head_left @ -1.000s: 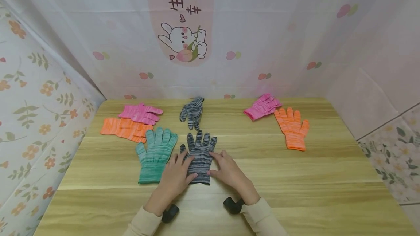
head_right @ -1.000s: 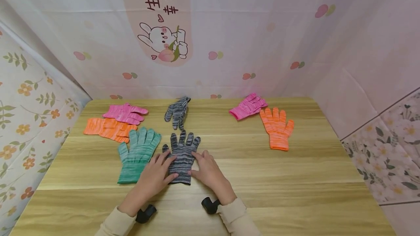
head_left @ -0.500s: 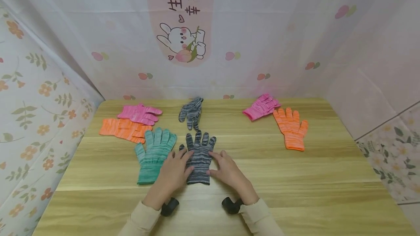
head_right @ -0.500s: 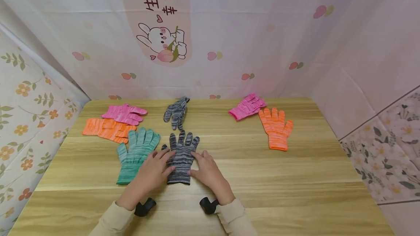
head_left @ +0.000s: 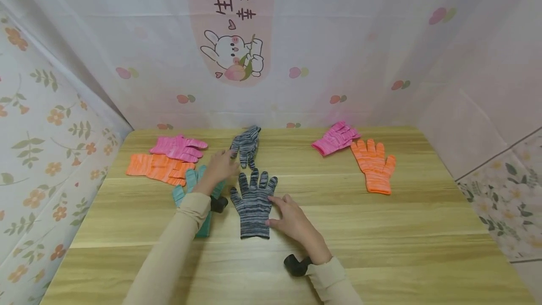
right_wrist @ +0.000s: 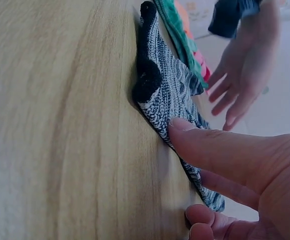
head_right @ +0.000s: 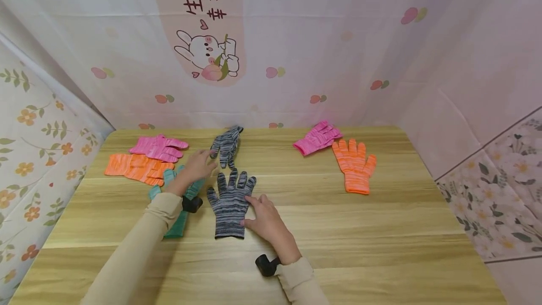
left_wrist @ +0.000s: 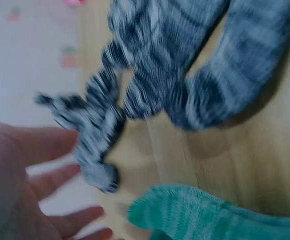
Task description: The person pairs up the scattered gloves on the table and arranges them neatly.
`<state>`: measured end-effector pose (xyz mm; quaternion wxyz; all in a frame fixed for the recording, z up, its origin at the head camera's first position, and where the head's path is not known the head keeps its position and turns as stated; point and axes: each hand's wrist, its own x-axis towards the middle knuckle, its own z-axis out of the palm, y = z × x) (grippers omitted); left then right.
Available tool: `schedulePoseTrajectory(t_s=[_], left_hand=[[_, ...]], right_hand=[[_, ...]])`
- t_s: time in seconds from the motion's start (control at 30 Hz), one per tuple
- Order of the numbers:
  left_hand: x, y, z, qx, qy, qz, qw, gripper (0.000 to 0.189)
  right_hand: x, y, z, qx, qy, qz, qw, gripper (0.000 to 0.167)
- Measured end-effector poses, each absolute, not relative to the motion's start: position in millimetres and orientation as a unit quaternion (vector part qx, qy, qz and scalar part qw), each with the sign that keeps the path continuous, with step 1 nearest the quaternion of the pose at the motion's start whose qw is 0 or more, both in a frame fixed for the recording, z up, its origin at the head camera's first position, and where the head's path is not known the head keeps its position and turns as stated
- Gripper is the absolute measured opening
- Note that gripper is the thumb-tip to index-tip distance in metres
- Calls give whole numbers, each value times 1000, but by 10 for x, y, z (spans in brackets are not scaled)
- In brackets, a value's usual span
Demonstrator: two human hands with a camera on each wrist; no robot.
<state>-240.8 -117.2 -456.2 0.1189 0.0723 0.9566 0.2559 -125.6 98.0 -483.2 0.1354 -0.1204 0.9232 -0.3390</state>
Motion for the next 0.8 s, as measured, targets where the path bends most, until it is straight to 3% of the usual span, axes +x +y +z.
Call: schedulePoseTrajectory(t_s=[0.33, 0.57, 0.8], left_hand=[[-2708, -1191, -4660, 110, 931, 317, 142, 45], [-2727, -1158, -4595, 57, 896, 415, 150, 41], [-2730, -1063, -4322, 10, 862, 507, 27, 30]], right_hand=[[-1250, 979, -4821, -120, 925, -333, 136, 65], [-1255, 968, -4811, -117, 924, -334, 142, 65], [-1265, 968, -4809, -118, 925, -333, 140, 65]])
